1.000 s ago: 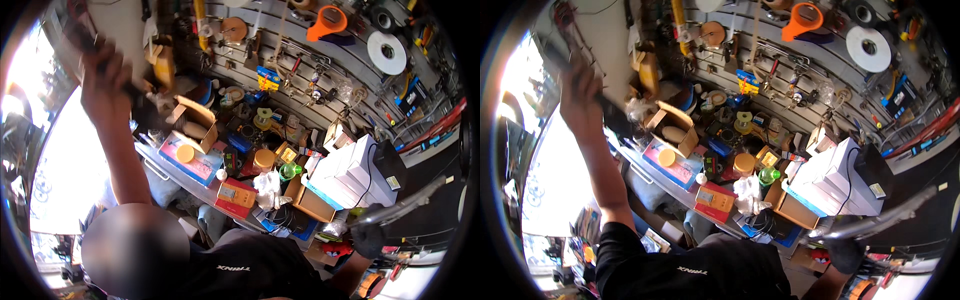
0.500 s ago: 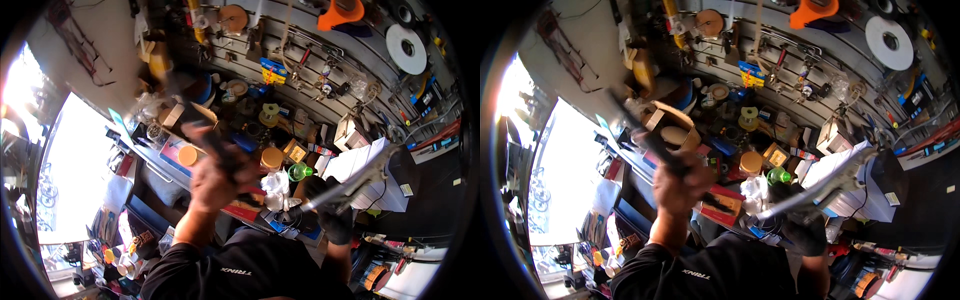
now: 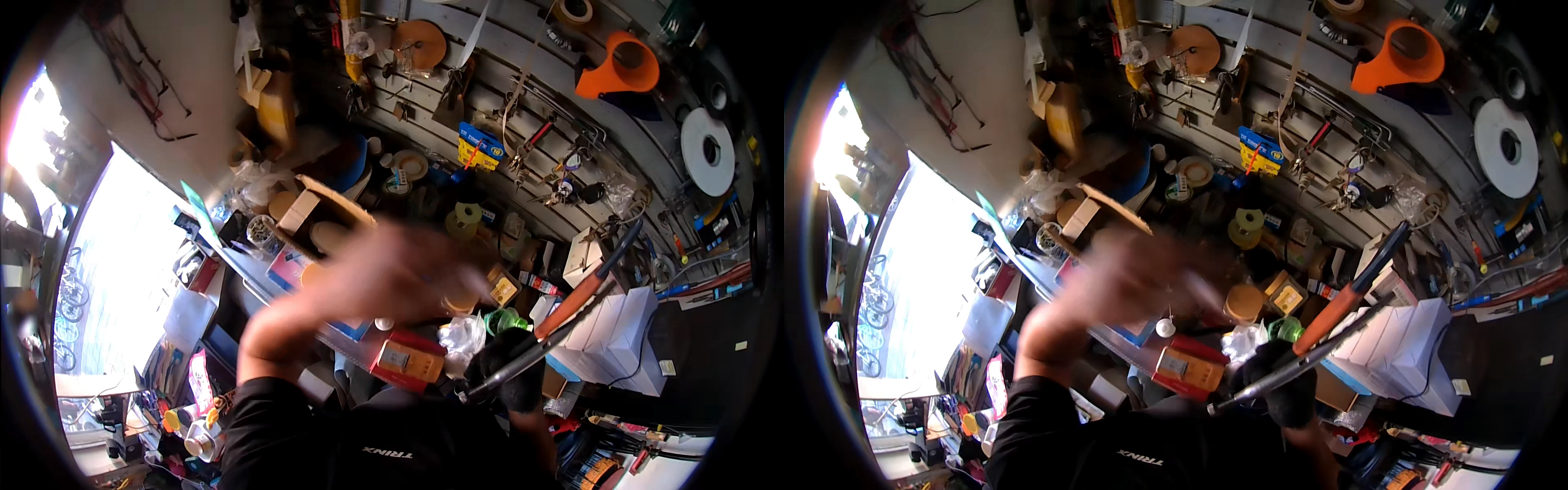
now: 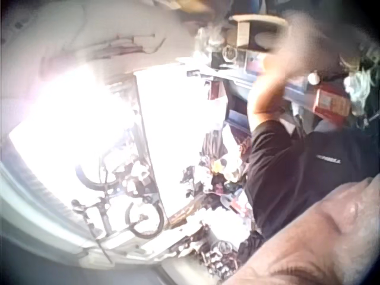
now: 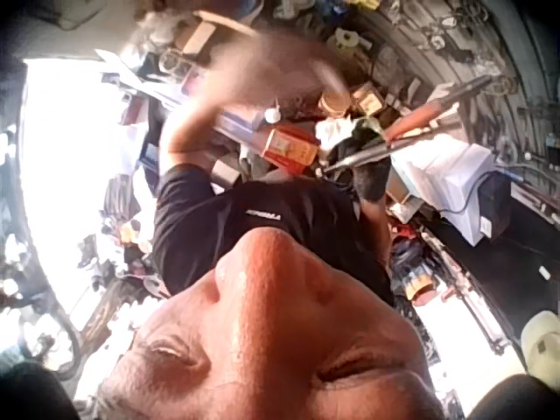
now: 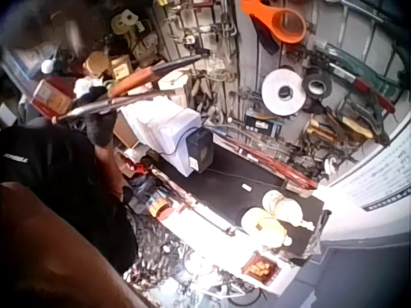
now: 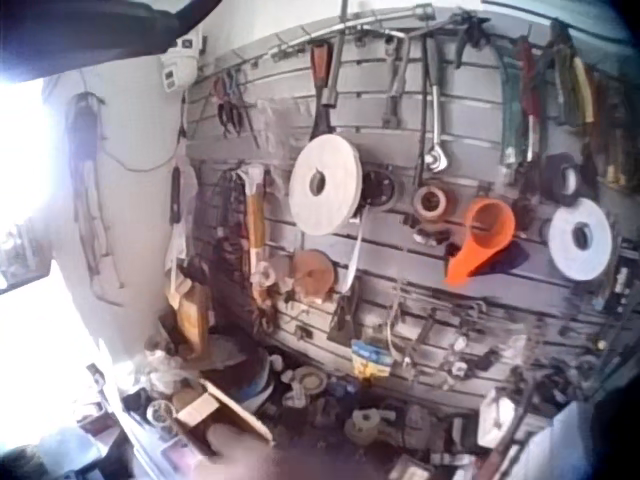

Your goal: The person repairs a scooter's handlebar assembly on a sidewalk. They use a wrench to tighten bolts on the handlebar stem and adjust the handlebar position. Another person assists by holding the scooter steady.

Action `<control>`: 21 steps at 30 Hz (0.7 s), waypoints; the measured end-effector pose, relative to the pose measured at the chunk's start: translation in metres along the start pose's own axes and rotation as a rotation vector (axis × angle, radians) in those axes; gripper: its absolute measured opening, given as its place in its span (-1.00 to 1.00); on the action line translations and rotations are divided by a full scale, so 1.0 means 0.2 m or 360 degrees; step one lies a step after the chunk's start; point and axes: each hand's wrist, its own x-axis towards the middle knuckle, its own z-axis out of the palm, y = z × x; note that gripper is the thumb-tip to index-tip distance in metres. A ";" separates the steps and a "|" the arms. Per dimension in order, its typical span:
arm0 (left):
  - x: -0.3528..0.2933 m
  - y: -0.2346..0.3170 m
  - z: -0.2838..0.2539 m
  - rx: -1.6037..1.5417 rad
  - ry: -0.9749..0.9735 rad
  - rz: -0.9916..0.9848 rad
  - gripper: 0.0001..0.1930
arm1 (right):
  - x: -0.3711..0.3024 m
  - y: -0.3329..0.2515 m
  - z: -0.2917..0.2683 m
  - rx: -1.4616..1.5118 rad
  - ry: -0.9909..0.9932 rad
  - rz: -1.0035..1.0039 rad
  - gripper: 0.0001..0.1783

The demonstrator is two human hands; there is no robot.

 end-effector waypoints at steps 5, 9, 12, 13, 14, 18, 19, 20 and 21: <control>0.04 -1.03 -0.65 0.0819 0.0553 -0.0239 -0.70 | 0.02 -0.10 -0.01 -0.0931 0.0308 -0.0242 -0.66; -0.34 -1.90 -0.79 0.1390 -0.0614 -0.0343 -0.63 | 0.16 -0.12 -0.02 -0.0950 0.0286 -0.0262 -0.79; -0.49 -2.16 -0.68 0.1451 -0.0838 -0.0447 -0.56 | 0.17 -0.10 0.01 -0.0796 0.0603 -0.0229 -0.76; -0.50 -2.16 -0.61 0.1554 -0.0702 -0.0162 -0.59 | 0.11 -0.07 -0.10 -0.0753 0.0728 -0.0133 -0.74; -0.48 -2.18 -0.58 0.1518 -0.0707 -0.0238 -0.58 | 0.12 -0.07 -0.09 -0.0919 0.0687 -0.0190 -0.74; -0.50 -2.24 -0.50 0.1520 -0.0727 -0.0432 -0.59 | 0.18 -0.07 -0.08 -0.1014 0.0747 -0.0151 -0.69; -0.51 -2.25 -0.50 0.1578 -0.0720 -0.0430 -0.60 | 0.19 -0.06 -0.09 -0.1015 0.0791 -0.0159 -0.67; -0.50 -2.23 -0.51 0.1567 -0.0765 -0.0450 -0.61 | 0.21 -0.04 -0.08 -0.1013 0.0834 -0.0169 -0.65; -0.48 -2.21 -0.52 0.1555 -0.0810 -0.0471 -0.61 | 0.22 -0.04 -0.08 -0.1012 0.0877 -0.0179 -0.63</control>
